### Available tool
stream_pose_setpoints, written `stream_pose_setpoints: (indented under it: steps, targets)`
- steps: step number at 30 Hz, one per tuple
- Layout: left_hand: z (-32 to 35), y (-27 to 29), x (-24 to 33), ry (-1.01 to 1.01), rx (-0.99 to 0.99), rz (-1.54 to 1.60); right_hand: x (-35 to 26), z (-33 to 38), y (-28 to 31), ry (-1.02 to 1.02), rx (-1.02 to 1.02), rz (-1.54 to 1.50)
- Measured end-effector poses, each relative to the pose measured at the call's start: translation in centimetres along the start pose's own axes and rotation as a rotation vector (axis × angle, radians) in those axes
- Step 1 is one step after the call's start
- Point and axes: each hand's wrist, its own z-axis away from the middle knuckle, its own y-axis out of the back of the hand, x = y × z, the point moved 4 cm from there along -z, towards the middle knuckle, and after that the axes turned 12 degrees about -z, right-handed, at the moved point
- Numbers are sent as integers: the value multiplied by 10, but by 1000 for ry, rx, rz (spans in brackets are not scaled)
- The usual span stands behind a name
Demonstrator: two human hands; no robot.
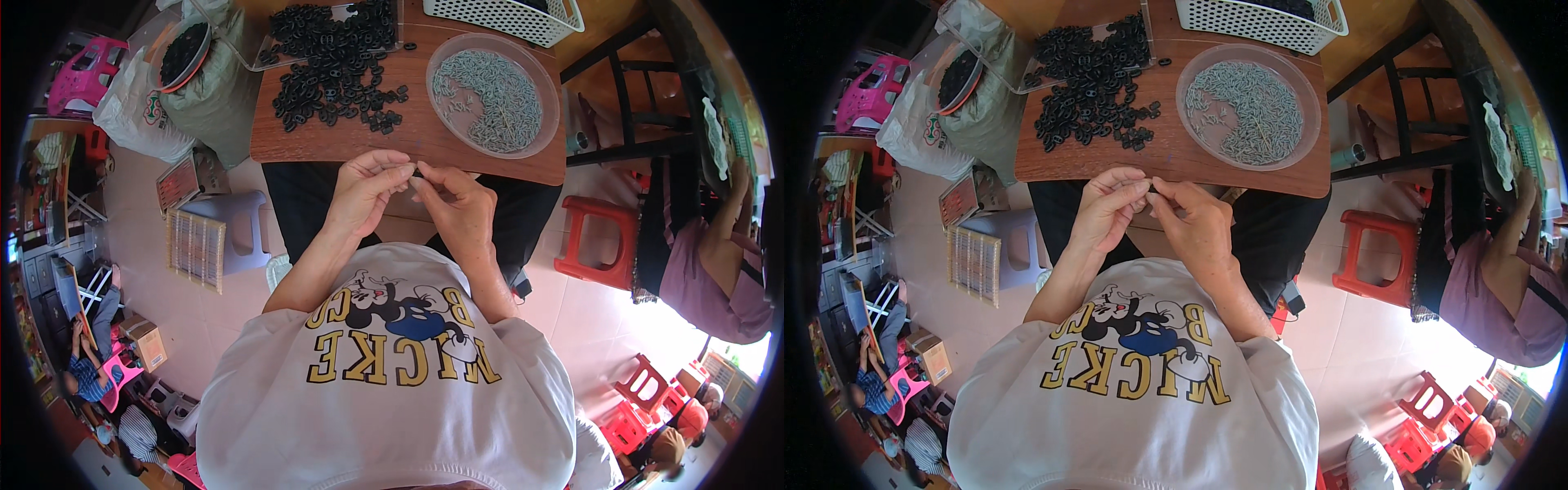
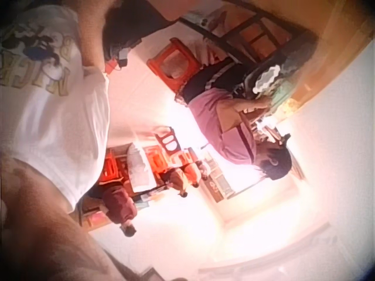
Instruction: The person sits at a table and repeatedly picks up small black plastic components and light-colored pins. They insert the pins into the plastic components by hand and place the assembled units into a clear plastic bowl.
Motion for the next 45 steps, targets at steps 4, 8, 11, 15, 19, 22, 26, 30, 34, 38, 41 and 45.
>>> stream_pose_setpoints:
  steps: [4,8,11,15,19,22,26,30,34,38,41,45]
  targets:
    - [0,0,-2,20,1,29,9,-1,-1,-66,-7,-88]
    - [-1,-4,-1,16,16,85,20,-4,-2,-117,73,-218]
    - [-3,-2,1,-1,28,76,23,-6,-2,-121,70,-206]
    - [-5,3,0,-26,73,-12,22,-7,-3,-104,50,-113]
    - [-5,8,3,-18,87,-34,18,-8,-5,-47,19,-27]
    - [-5,8,5,-25,94,-54,24,-7,-7,-113,21,-116]
    - [-4,8,6,-76,108,-177,18,-5,-8,-91,24,-22]
    - [-1,7,6,-81,114,-242,19,-3,-12,-35,30,1]
    - [-3,12,4,-34,128,-199,38,-4,-15,-146,29,-144]
    - [-5,22,4,-19,104,-167,40,-7,-15,-209,16,-185]
    - [-3,25,5,9,125,-182,43,-6,-16,-211,-4,-203]
    - [-4,30,6,15,110,-204,48,-6,-18,-217,-20,-245]
